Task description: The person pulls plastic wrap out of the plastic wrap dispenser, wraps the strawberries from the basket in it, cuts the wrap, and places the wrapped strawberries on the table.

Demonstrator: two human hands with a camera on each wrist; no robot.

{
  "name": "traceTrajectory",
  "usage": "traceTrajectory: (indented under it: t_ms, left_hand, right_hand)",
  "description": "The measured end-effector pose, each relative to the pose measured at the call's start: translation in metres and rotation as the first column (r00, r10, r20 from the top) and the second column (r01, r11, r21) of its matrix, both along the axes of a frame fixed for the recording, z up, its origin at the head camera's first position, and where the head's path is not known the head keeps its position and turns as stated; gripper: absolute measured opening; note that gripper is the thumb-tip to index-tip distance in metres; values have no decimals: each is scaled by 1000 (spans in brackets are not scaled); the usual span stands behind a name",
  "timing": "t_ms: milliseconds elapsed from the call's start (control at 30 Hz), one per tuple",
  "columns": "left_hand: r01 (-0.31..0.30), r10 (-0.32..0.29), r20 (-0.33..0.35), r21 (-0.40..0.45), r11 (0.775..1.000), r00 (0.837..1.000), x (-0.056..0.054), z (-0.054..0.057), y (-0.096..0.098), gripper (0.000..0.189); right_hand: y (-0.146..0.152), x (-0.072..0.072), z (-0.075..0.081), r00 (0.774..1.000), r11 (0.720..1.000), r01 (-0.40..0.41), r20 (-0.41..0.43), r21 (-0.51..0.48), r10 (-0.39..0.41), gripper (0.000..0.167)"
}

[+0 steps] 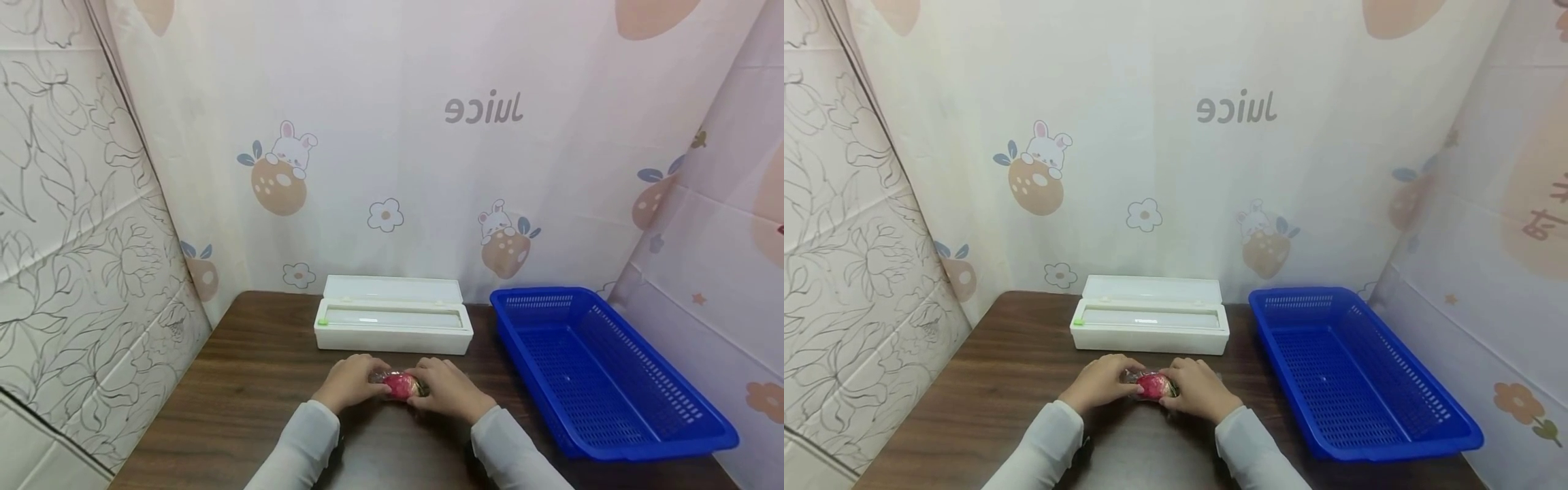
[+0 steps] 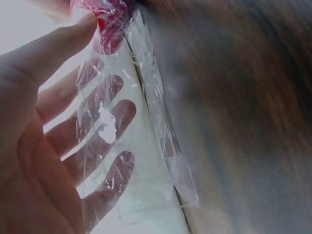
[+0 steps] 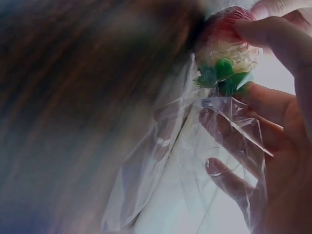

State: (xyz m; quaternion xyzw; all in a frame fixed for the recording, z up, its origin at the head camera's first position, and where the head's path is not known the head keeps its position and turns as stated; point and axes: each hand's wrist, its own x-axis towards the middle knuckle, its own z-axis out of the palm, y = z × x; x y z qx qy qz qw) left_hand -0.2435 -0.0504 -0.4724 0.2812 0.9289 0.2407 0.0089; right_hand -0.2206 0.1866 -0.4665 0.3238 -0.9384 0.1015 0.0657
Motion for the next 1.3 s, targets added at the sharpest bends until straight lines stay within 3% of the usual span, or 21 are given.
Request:
traceTrajectory:
  t_ms: [133,333,633,900,1067,1300]
  left_hand:
    - [-8,5,-79,-34,999,997,4,3,2,39]
    - [22,-34,-158,-76,997,987,9,6,10,42]
    - [45,-45,-2,-30,999,999,8,-1,15,44]
    - [69,-66,64,-35,997,996,5,-4,13,44]
    - [82,-78,86,-40,996,993,2,-5,13,45]
    - [87,-85,174,-3,996,981,-3,-2,12,40]
  right_hand:
    - [-2,-3,3,997,999,2,80,-38,1,43]
    - [-3,-7,4,985,998,31,170,-56,-21,44]
    - [-4,-6,6,964,996,8,265,-90,17,45]
    - [-2,-6,9,967,999,-21,253,-45,32,55]
    - [-1,-1,6,984,1000,-21,179,-16,23,55]
    - [0,3,4,997,999,-30,72,-25,32,50]
